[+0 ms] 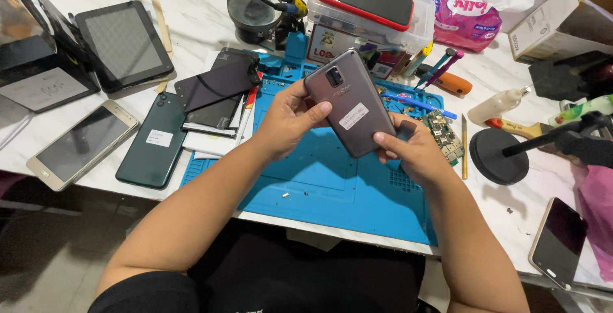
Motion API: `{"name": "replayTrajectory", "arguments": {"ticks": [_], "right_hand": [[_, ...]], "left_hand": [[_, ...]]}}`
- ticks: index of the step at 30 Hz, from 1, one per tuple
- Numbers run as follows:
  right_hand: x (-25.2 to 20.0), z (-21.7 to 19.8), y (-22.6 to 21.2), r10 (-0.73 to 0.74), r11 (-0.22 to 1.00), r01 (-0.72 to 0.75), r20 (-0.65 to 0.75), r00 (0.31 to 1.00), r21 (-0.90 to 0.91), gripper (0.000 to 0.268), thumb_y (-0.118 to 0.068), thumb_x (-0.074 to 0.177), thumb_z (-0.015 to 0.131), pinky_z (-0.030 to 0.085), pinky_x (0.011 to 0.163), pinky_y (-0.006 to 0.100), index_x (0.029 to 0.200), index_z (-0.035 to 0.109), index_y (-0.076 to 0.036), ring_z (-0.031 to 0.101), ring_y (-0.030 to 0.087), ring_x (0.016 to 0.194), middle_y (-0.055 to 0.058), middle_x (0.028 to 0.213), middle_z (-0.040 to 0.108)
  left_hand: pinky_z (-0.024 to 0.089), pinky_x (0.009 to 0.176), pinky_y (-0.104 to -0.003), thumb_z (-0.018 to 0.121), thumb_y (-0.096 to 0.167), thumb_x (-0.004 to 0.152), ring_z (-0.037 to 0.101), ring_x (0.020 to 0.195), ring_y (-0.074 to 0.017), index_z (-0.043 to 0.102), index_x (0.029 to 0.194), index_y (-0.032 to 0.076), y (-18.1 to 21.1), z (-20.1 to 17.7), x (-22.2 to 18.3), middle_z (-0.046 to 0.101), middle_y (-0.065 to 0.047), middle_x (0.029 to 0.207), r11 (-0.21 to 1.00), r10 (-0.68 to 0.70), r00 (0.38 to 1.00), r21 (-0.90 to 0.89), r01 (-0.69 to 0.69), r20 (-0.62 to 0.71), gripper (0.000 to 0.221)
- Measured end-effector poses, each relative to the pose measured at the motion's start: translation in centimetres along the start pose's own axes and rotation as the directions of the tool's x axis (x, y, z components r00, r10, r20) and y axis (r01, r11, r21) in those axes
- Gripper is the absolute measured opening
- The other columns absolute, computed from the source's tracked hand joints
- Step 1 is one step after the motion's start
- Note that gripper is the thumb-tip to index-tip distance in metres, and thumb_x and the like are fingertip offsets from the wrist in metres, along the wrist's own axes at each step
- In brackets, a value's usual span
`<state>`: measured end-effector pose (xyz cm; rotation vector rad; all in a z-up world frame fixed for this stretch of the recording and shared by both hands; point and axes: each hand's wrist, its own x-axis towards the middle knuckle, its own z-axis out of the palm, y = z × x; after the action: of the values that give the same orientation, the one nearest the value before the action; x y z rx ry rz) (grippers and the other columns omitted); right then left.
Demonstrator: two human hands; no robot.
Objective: Disassembling a tablet to remove the screen and battery for repair.
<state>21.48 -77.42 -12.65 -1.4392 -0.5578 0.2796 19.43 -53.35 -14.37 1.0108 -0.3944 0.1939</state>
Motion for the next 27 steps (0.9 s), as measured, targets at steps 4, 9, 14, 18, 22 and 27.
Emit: {"name": "replayTrajectory", "arguments": {"ticks": [4,9,14,18,22,27], "right_hand": [[0.0,0.5,-0.4,-0.011,0.999,0.01,0.035,0.999,0.047,0.015,-0.001,0.092,0.071,0.049,0.047,0.027,0.081,0.062,0.002,0.054,0.015,0.047,0.007,0.061,0.048],[-0.1,0.7,-0.7,-0.02,1.0,0.02,0.063,0.998,0.002,0.011,-0.001,0.093,0.069,0.046,0.046,0.027,0.083,0.065,0.002,0.059,0.019,0.047,0.009,0.061,0.052],[0.0,-0.5,1.0,-0.007,0.999,0.01,0.069,0.998,-0.044,0.008,-0.003,0.093,0.07,0.047,0.049,0.027,0.086,0.067,0.001,0.063,0.02,0.05,0.009,0.063,0.055],[0.3,-1.5,2.0,0.024,0.983,-0.027,-0.019,1.0,-0.182,0.014,-0.011,0.095,0.071,0.05,0.056,0.028,0.101,0.067,0.0,0.067,0.018,0.06,0.01,0.07,0.062],[0.3,-1.3,1.6,-0.07,0.924,0.023,-0.112,0.991,-0.381,0.03,-0.014,0.094,0.078,0.049,0.069,0.029,0.118,0.064,-0.003,0.056,0.016,0.075,0.008,0.083,0.055],[0.2,-1.8,1.7,-0.062,0.903,0.003,-0.123,0.99,-0.429,0.033,-0.012,0.091,0.081,0.057,0.065,0.03,0.119,0.067,-0.001,0.059,0.016,0.073,0.012,0.088,0.062]], "left_hand": [[0.066,0.084,-0.042,0.07,0.005,0.098,0.071,0.097,-0.0172,0.067,0.111,0.001,0.3,0.2,0.0,0.071,-0.012,0.098,0.999,0.023,1.0,0.023,-0.023,0.012,0.014],[0.066,0.085,-0.044,0.07,0.006,0.099,0.07,0.1,-0.0171,0.067,0.118,0.0,0.0,0.4,-0.1,0.073,-0.012,0.105,1.0,0.018,1.0,0.018,-0.018,-0.007,0.02],[0.066,0.083,-0.045,0.072,0.004,0.098,0.071,0.099,-0.0182,0.067,0.118,-0.001,-0.3,0.4,0.0,0.072,-0.012,0.107,1.0,0.023,0.999,0.013,-0.022,-0.031,0.022],[0.067,0.082,-0.047,0.071,0.003,0.098,0.072,0.099,-0.0202,0.067,0.117,-0.002,-1.1,-0.2,0.1,0.072,-0.014,0.109,0.999,0.039,0.998,0.019,-0.038,-0.057,0.02],[0.067,0.082,-0.047,0.073,0.006,0.097,0.072,0.098,-0.0191,0.066,0.123,0.0,-1.4,-0.2,0.2,0.072,-0.012,0.109,0.999,-0.029,0.995,0.02,0.031,-0.092,0.028],[0.066,0.08,-0.048,0.079,0.012,0.092,0.067,0.097,-0.0206,0.066,0.125,-0.002,-2.6,-0.8,-0.2,0.071,-0.012,0.108,0.974,-0.202,0.974,0.08,0.211,-0.105,0.038]]}}
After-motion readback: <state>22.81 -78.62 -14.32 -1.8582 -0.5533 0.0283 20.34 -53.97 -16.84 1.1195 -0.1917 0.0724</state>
